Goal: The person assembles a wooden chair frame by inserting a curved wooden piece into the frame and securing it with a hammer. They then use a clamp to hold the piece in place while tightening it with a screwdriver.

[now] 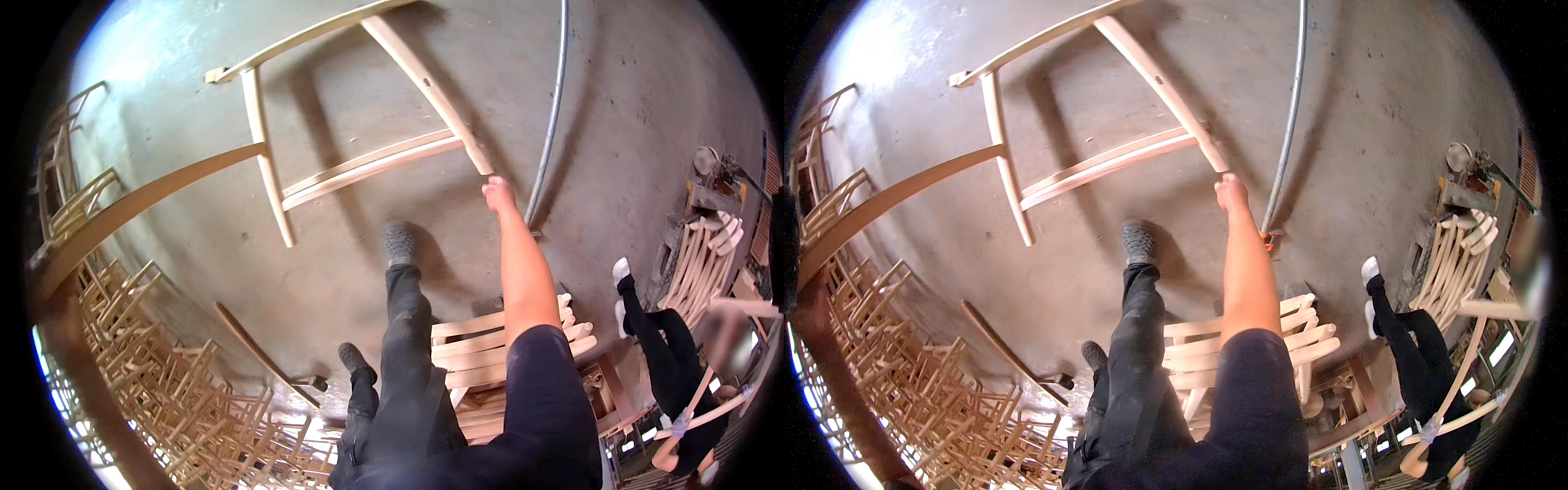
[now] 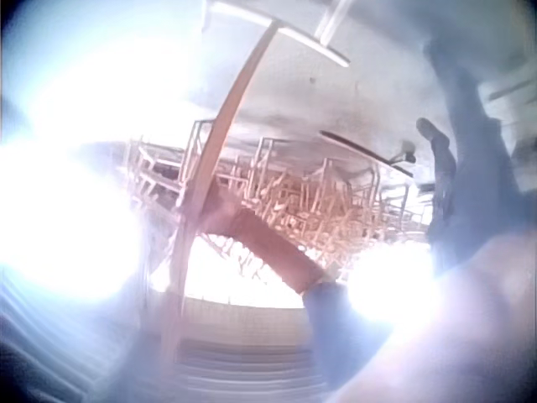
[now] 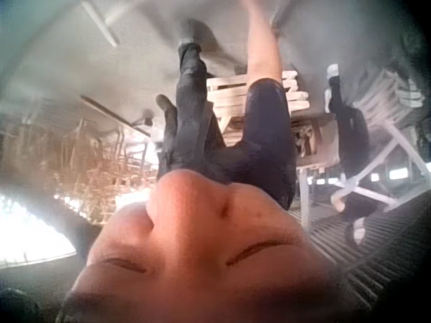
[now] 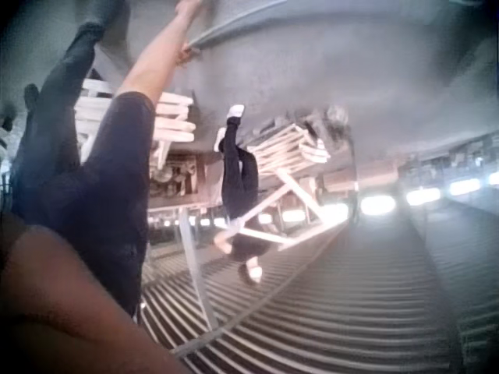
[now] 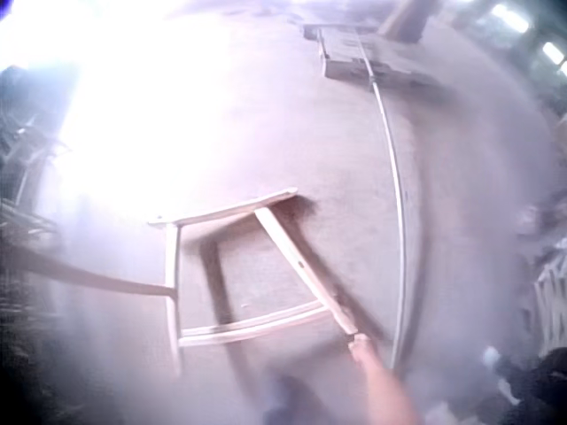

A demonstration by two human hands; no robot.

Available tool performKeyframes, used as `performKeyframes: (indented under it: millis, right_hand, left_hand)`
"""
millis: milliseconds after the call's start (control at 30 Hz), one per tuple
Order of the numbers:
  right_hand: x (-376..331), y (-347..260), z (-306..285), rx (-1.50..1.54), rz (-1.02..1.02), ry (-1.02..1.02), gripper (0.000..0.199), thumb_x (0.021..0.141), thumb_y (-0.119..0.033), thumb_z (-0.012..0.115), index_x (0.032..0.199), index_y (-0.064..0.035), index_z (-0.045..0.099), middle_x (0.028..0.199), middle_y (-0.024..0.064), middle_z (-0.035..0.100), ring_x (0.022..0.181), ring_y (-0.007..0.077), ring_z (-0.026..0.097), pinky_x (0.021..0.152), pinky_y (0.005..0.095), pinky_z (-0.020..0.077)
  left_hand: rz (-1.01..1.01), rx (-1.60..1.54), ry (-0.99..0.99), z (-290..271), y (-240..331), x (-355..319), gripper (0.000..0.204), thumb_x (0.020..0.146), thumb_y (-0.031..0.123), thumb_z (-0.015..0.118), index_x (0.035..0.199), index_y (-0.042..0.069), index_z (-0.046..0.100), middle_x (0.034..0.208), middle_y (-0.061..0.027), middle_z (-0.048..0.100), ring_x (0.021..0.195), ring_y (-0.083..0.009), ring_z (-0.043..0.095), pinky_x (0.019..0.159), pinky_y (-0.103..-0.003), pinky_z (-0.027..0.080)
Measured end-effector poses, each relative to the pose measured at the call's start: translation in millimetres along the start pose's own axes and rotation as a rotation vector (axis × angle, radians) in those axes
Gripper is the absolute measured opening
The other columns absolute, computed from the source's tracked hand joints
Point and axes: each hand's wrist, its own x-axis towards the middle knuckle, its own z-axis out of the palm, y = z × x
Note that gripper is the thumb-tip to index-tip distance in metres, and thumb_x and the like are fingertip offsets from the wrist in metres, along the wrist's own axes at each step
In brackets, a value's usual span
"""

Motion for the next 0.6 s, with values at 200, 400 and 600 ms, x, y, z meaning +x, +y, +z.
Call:
performKeyframes:
  millis: [200, 400, 600]
  right_hand:
    - [-165.8, -55.4, 51.3, 0.153, -0.089, -0.106, 0.049, 0.083, -0.025, 0.076, 0.122, 0.0007, 0.063, 0.114, 0.0195, 0.072, 0.105, 0.0295, 0.07, 0.095, 0.0404, 0.0543]
    - [-325.0, -120.9, 108.2, 0.461, -0.093, -0.314, 0.053, 0.089, -0.023, 0.075, 0.132, 0.0033, 0.058, 0.123, 0.0201, 0.069, 0.116, 0.0267, 0.066, 0.1, 0.0374, 0.0514]
    - [-447.2, -109.1, 96.9, 0.567, -0.129, -0.121, 0.045, 0.089, -0.024, 0.074, 0.124, 0.0019, 0.064, 0.116, 0.0189, 0.072, 0.109, 0.0252, 0.069, 0.096, 0.0379, 0.0529]
  left_hand:
    - [-0.109, -0.777, 0.08, 73.1, 25.6, -77.0, 0.029, 0.1, 0.017, 0.061, 0.124, 0.0, 0.056, 0.121, -0.0133, 0.059, 0.124, -0.028, 0.055, 0.116, -0.045, 0.04]
    - [-0.111, -0.669, 0.274, 112.1, 15.5, -134.1, 0.015, 0.099, 0.019, 0.066, 0.106, 0.006, 0.062, 0.105, -0.0101, 0.066, 0.11, -0.0226, 0.063, 0.1, -0.038, 0.052]
    - [-0.192, -0.747, 0.439, 149.5, -29.8, -179.6, 0.009, 0.096, 0.01, 0.07, 0.102, 0.008, 0.064, 0.103, -0.0064, 0.067, 0.104, -0.0188, 0.064, 0.096, -0.035, 0.051]
